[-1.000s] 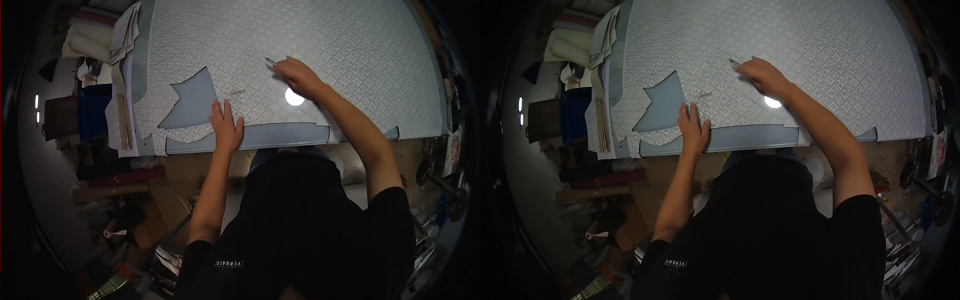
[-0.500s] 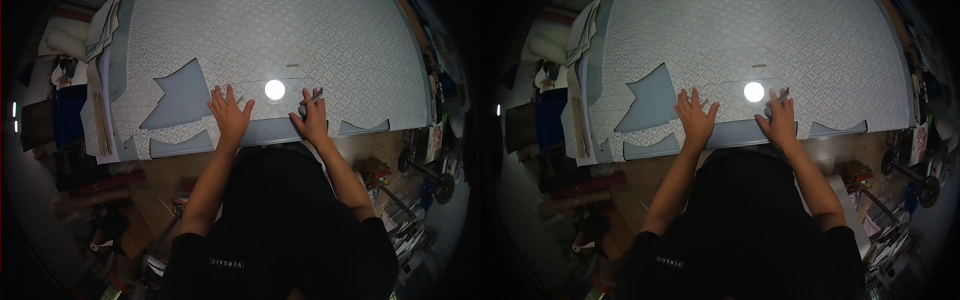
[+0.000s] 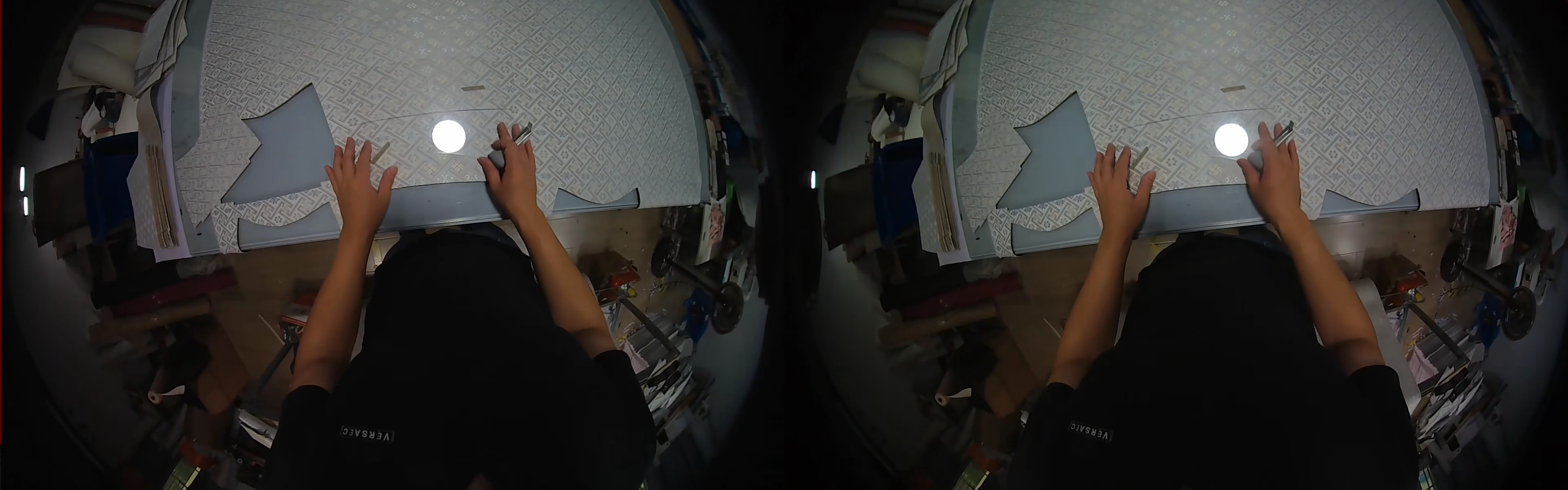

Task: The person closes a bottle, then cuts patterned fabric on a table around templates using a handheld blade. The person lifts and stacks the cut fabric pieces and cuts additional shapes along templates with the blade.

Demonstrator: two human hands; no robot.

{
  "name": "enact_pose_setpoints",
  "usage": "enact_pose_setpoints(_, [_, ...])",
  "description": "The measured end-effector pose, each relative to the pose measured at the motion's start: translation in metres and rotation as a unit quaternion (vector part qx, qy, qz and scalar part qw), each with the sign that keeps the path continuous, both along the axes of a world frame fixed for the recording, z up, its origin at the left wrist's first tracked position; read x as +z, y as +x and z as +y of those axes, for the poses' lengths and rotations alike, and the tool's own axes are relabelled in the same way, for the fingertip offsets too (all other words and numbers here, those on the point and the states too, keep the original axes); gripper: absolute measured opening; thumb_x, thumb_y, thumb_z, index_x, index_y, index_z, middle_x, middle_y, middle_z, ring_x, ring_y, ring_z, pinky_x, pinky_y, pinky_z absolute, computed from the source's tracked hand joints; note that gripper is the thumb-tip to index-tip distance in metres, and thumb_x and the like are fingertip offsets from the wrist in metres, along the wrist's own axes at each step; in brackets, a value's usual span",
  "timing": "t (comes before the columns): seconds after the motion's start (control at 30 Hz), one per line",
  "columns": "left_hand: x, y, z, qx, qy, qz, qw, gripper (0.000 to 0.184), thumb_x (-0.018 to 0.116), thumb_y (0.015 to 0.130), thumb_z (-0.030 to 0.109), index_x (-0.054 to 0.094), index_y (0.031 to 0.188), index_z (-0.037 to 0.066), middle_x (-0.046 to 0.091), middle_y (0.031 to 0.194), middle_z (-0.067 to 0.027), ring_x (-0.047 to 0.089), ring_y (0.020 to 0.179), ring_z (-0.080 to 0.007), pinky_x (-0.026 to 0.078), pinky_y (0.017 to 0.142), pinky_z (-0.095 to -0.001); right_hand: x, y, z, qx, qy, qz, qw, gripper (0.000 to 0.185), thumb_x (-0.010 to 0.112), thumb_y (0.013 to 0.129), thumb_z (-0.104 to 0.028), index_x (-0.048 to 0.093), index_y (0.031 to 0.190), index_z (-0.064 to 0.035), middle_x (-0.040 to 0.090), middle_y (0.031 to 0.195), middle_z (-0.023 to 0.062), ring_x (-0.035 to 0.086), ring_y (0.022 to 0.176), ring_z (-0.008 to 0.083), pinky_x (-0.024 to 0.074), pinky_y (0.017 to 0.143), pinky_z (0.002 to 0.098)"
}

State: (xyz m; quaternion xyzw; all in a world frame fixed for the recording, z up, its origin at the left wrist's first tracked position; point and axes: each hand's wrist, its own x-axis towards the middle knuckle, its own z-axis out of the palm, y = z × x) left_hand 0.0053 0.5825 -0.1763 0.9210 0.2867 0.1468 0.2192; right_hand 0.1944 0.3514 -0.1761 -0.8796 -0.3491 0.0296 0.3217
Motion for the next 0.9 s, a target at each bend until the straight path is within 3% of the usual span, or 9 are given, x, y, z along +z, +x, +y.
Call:
enact_pose_setpoints(0.57, [0.001,0.011,-0.007,0.036,0.013,0.015,0.999,0.064,0.07,0.092,0.043,0.056,0.144,0.008,0.042,0.158,-0.0185,0.028,0.149,-0.0475,0.013,0.118,-0.0704,-0.004,0.008,-0.004,-0.012,0.003,0.02,1.0,0.032,0.075,0.09,-0.018,0.056,0.109,-0.0009,0.054,0.148,0.0217,0.043,0.144,0.0402,0.0293,0.118,0.0556])
enact_pose_setpoints(0.63, [0.001,0.011,-0.007,0.036,0.021,0.016,0.999,0.064,0.07,0.093,0.043,0.055,0.144,0.008,0.042,0.158,-0.0185,0.028,0.149,-0.0474,0.014,0.118,-0.0699,-0.009,0.009,-0.004,-0.005,0.015,-0.041,0.999,0.06,0.076,0.088,-0.017,0.053,0.14,0.0015,0.066,0.116,0.0152,0.047,0.142,0.0383,0.0311,0.116,0.0551])
enact_pose_setpoints(0.73, [0.001,0.011,-0.007,0.04,0.023,0.02,0.999,0.063,0.068,0.093,0.043,0.055,0.144,0.007,0.042,0.158,-0.0185,0.028,0.149,-0.0472,0.014,0.118,-0.0696,-0.011,0.008,-0.005,-0.008,0.044,-0.03,0.999,0.052,0.077,0.087,-0.016,0.057,0.131,-0.0001,0.066,0.127,0.0162,0.047,0.141,0.0383,0.0321,0.115,0.0549])
enact_pose_setpoints(0.9, [0.001,0.012,-0.007,0.043,0.022,0.02,0.999,0.063,0.067,0.094,0.043,0.054,0.144,0.007,0.041,0.158,-0.0184,0.028,0.148,-0.0471,0.014,0.118,-0.0693,-0.011,0.009,-0.006,-0.002,0.071,-0.035,0.997,0.051,0.079,0.084,-0.014,0.059,0.129,-0.0008,0.067,0.126,0.0154,0.049,0.14,0.039,0.0341,0.114,0.054])
